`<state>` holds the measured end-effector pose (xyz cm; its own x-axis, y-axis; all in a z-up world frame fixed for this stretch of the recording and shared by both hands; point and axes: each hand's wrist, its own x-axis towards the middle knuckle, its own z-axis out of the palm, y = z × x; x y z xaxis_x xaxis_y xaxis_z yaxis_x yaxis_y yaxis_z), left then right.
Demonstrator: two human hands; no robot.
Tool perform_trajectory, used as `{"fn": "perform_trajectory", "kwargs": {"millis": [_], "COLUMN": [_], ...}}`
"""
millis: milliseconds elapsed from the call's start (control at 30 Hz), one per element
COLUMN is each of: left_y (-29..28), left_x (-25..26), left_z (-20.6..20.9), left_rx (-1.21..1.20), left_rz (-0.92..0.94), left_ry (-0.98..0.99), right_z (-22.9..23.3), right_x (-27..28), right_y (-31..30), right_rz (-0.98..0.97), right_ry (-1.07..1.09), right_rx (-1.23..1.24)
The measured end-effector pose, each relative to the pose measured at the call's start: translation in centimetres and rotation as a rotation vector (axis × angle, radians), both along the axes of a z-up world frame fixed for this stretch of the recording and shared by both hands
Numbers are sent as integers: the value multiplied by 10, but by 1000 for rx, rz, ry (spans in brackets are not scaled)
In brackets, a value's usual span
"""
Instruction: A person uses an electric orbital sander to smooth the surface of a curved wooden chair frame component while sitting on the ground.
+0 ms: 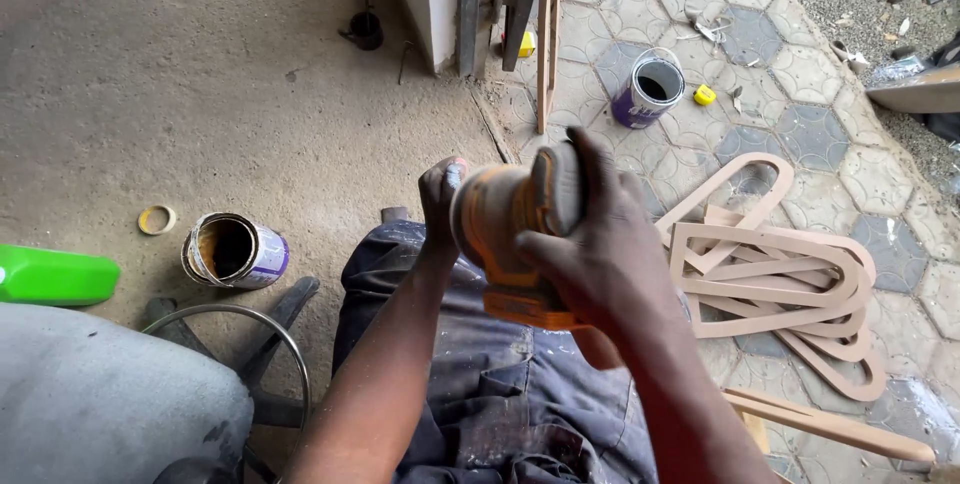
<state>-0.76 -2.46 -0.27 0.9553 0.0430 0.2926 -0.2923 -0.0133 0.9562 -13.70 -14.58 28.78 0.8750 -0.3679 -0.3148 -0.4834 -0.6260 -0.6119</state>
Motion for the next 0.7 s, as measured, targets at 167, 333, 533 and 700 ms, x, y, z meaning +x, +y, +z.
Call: {"fn": "perform_trajectory", "kwargs": {"millis": [167,333,533,700], "left_y": [19,36,34,32], "left_x": [7,-3,-12,-22], "left_z": [-31,8,26,38], "left_rx": [229,134,244,287], "left_rz": [292,301,319,58], "left_ry": [-35,144,222,328], "right_z": [-50,-181,-186,-81], "right_x": [3,-16,-16,-3], "right_y": [-31,-97,-97,-56], "right_rz": [-130,-481,-580,-308], "right_ry": [-55,-281,-302,-210], "right_rx": [79,623,693,266]}}
